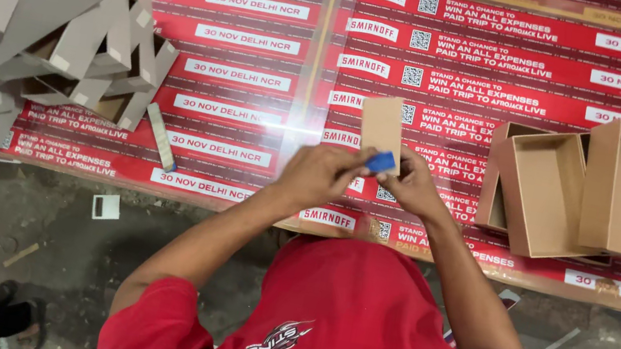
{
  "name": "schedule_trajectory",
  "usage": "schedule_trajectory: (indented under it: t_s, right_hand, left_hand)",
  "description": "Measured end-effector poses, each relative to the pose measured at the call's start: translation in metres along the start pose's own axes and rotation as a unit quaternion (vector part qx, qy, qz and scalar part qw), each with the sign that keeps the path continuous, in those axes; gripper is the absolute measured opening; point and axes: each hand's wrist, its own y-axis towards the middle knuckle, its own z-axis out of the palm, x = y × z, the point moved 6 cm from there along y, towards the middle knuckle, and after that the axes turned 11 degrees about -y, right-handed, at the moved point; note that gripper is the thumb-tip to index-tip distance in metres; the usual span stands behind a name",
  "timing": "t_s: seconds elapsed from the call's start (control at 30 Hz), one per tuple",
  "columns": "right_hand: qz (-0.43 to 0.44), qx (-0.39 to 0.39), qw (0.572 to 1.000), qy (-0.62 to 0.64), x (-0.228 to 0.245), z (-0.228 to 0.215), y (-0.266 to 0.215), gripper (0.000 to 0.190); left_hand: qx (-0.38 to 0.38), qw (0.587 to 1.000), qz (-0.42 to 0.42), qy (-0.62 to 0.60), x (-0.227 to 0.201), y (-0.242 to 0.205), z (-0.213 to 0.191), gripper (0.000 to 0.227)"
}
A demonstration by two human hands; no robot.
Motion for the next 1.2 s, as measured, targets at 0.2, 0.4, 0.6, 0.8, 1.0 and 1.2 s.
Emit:
schedule_trajectory:
  t_s: [0.2, 0.4, 0.6, 0.8, 1.0, 1.2]
  right_hand:
    - [-0.009, -0.029, 1.000, -0.005, 0.006, -0.002, 0.005, 0.046]
    - [-0.011, -0.021, 0.998, 0.049, 0.016, -0.014, 0.011, 0.047]
    - [-0.017, -0.028, 0.999, 0.031, 0.018, -0.016, 0.009, 0.057]
    - [-0.026, -0.052, 0.998, 0.028, 0.008, -0.025, 0.002, 0.046]
    - [-0.013, -0.031, 0.996, 0.084, 0.005, -0.034, -0.006, 0.059]
    - [0.053, -0.004, 0.997, 0.047, -0.015, -0.024, -0.034, 0.051]
  left_hand:
    - [0.024, 0.999, -0.017, -0.021, 0.023, 0.018, 0.017, 0.045]
    - [-0.032, 0.988, -0.022, 0.149, 0.046, 0.083, -0.020, 0.043]
    - [-0.088, 0.972, 0.110, 0.190, 0.027, 0.093, -0.008, 0.018]
    - [0.039, 0.970, 0.168, 0.170, 0.006, 0.081, 0.033, 0.014]
    - [0.249, 0.942, 0.223, 0.032, -0.021, 0.006, 0.049, 0.022]
    - [-0.053, 0.966, -0.131, -0.217, 0.028, -0.010, 0.011, 0.025]
